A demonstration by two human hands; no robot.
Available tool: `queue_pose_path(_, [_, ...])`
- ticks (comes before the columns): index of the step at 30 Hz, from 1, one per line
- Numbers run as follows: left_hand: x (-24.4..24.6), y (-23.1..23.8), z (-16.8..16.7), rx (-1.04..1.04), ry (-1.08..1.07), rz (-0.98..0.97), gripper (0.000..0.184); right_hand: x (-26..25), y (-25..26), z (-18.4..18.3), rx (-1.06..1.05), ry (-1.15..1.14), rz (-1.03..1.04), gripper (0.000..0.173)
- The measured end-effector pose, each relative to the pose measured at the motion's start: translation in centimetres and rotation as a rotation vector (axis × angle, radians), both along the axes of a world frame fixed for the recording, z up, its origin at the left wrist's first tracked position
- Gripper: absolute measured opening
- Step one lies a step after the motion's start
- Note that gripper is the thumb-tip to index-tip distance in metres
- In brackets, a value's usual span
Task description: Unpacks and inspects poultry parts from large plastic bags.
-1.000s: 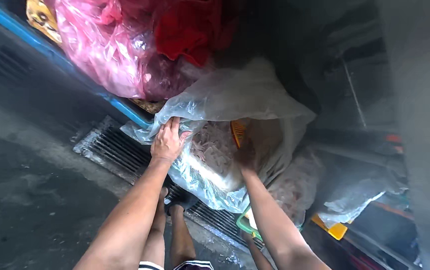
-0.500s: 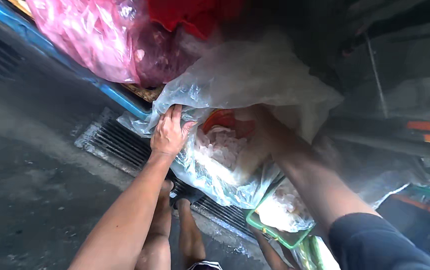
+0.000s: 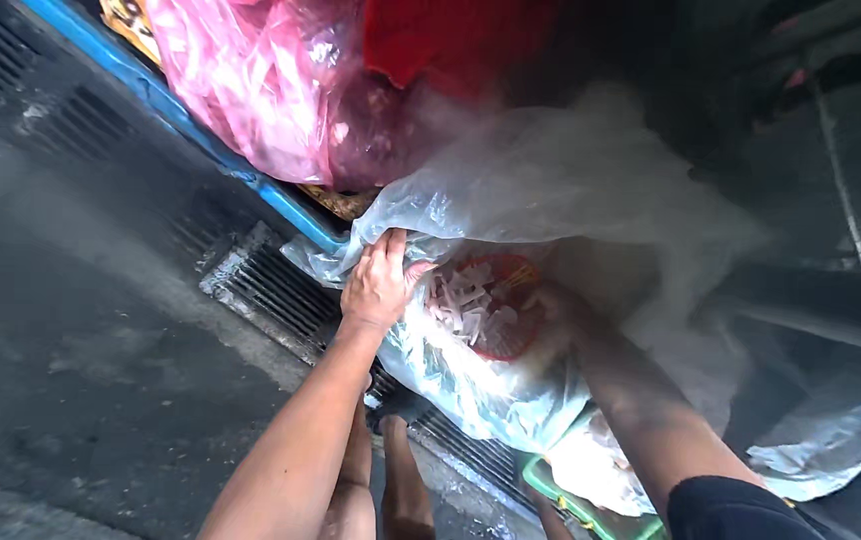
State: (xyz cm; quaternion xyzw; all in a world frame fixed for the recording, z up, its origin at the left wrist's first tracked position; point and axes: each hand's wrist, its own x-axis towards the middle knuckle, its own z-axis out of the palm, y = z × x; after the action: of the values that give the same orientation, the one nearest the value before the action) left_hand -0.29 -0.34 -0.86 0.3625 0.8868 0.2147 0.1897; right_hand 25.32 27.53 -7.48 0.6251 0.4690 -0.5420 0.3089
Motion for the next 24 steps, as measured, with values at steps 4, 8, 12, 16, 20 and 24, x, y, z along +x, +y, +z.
queue_pose_path(4, [0.0, 0.2, 0.0, -0.004, 0.046, 0.011, 0.070, -1.9, 3.2, 0.4, -0.075, 0.169, 0.120, 0.038])
queue_pose_path(8, [0.0, 0.4, 0.0, -0.002, 0.066, 0.008, 0.069, -3.6, 6.1, 0.7, 0.315, 0.225, 0.407, 0.044])
queue_pose_path(12, [0.0, 0.7, 0.4, -0.047, 0.026, 0.018, 0.068, -5.2, 1.8, 3.4, 0.951, -0.010, 0.588, 0.055])
queue_pose_path(16, [0.2, 0.6, 0.2, -0.050, 0.055, 0.022, 0.070, -5.7, -5.2, 2.8, 0.751, -0.113, 0.507, 0.073])
queue_pose_path(20, [0.3, 0.4, 0.6, -0.108, 0.022, 0.009, 0.070, -5.2, -6.2, -1.3, 0.733, -0.123, 0.563, 0.075])
queue_pose_path(24, [0.3, 0.5, 0.3, -0.091, 0.037, 0.015, 0.071, -6.3, -5.6, -2.8, 0.683, -0.200, 0.588, 0.086])
